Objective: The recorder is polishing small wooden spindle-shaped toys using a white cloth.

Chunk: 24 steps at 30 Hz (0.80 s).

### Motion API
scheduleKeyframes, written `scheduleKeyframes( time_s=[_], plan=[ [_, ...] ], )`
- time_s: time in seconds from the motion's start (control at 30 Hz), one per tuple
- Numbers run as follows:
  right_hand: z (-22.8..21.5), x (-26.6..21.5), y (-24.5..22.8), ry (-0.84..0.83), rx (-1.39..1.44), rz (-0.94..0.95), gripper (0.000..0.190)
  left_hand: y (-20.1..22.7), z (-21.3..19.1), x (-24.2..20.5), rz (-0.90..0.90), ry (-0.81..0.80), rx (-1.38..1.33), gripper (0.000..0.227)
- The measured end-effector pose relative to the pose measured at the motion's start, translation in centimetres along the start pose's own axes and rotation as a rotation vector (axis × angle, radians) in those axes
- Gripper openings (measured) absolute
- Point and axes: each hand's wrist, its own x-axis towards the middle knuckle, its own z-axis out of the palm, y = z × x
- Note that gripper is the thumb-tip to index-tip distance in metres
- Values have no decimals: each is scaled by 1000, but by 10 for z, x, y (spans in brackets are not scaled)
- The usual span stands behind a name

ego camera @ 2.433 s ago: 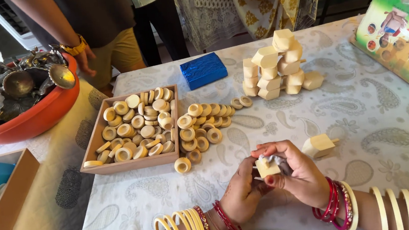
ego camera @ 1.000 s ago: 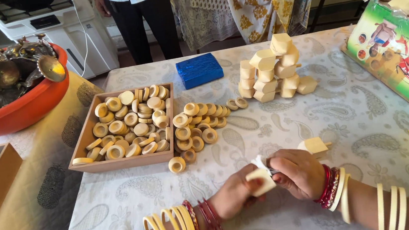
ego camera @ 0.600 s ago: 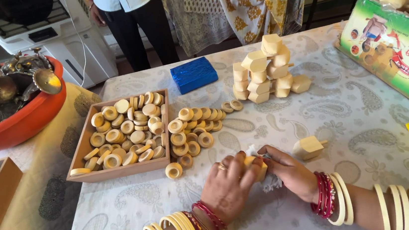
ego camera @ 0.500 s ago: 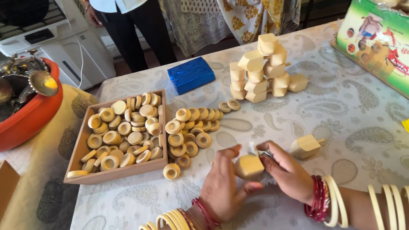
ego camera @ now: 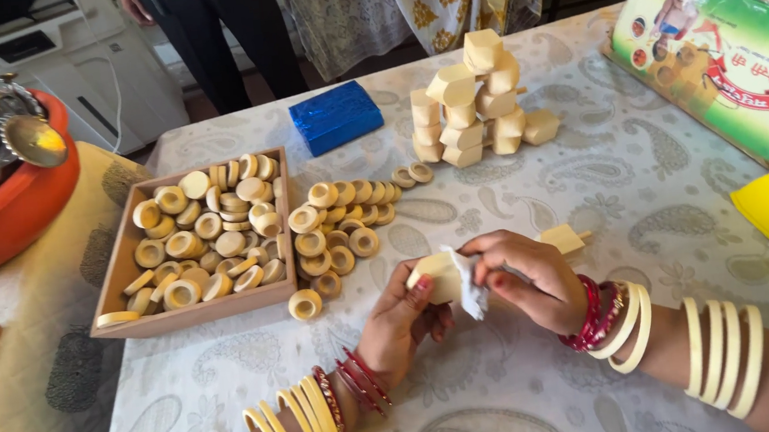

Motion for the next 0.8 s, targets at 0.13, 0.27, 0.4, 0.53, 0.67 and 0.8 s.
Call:
scheduleKeyframes(
  time_s=[0.13, 0.27, 0.4, 0.53, 0.67, 0.8],
  plan=[
    [7, 4, -7, 41, -124, 44, 30, 3, 2, 0, -31, -31, -137, 36],
    [8, 10, -12, -69, -328, -162, 41, -5, -6, 3, -64, -12, -88, 36],
    [16, 8, -13, -122, -13, 189, 60, 2, -7, -1, 221, -15, 468, 36],
    [17, 8, 1, -119, 520, 456, 68, 37, 9, 2, 764, -82, 1092, 39],
    [10, 16, -12, -53, -17, 384, 68, 23, -6, 6, 546, -53, 866, 42],
    [4, 11, -11, -224, -540, -259, 71, -3, -30, 16, -16, -41, 465, 48]
  ],
)
